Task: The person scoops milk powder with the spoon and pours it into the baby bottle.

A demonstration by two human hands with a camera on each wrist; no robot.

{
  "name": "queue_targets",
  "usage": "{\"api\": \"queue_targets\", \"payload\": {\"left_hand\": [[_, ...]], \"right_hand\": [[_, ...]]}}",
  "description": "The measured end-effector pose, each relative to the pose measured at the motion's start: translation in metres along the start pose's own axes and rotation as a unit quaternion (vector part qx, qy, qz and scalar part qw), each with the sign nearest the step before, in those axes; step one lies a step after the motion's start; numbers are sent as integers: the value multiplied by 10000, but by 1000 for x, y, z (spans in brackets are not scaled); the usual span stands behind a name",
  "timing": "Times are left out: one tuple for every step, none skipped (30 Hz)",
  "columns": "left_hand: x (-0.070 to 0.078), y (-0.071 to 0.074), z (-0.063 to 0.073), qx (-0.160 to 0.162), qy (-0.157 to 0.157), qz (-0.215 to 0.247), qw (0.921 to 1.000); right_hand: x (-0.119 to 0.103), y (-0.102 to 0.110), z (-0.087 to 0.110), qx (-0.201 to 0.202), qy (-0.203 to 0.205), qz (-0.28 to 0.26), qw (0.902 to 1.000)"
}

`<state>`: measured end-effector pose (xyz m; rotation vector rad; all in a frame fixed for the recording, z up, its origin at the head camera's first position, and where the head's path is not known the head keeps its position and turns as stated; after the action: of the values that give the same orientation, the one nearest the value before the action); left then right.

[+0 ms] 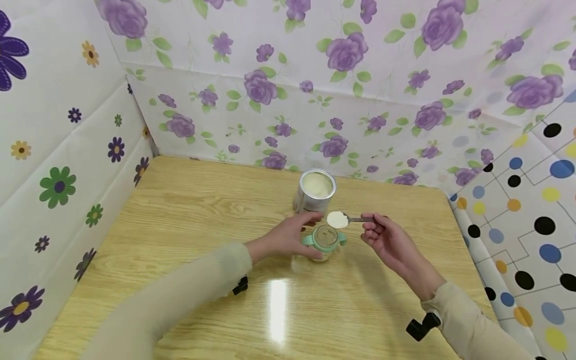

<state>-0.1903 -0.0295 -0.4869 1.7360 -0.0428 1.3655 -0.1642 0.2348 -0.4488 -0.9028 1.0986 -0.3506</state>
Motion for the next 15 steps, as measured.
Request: {"api": "queue_targets", "payload": {"left_hand": [[0,-1,-1,16,1,58,10000],[0,-2,-2,34,-2,123,9999],[0,-2,-2,46,1,185,9998],[-1,-3,-3,53,5,236,9997],[-1,-4,-3,58,20,272,9996],[-1,-4,-4,64,36,310,9995],[-2,-5,-4,66,41,345,9994],[-3,-6,-5,70,37,383,9992],[-3,-7,-5,77,31,432,9990],[-3,-7,-5,81,31,455,9989],[-3,-8,-6,88,19,487,9988],[-3,-9,-6,96,5,514,9986],[-2,-9,-6,110,-5,544,9985],[-2,-10,-6,126,-9,571,9983],[-1,-10,-6,140,-8,581,9982]], "right_hand": [[0,0,0,8,-6,32,10000],[1,0,0,18,-12,54,10000],[1,1,1,26,-12,101,9999],[1,0,1,32,-7,155,9999],[2,0,1,30,-4,201,9998],[2,0,1,19,8,239,9997],[2,0,1,7,19,264,9996],[2,0,1,2,26,310,9995],[3,1,1,-4,33,370,9993],[3,1,2,-14,25,405,9992],[3,1,2,-25,23,453,9990],[4,2,2,-30,20,510,9987],[4,3,2,-24,17,585,9983],[5,3,2,-14,19,690,9976],[5,4,2,-1,30,815,9967]]}}
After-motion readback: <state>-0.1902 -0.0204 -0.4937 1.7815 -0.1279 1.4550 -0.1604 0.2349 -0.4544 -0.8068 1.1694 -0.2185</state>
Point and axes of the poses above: each hand's wrist, its own z-axis away from the middle knuckle, its own y-axis out of the back of the hand, x = y × z, the point moved 4 cm from there along -z, towards the middle knuckle, and after that the axes turned 8 degrees about -z, right-handed, at the moved point
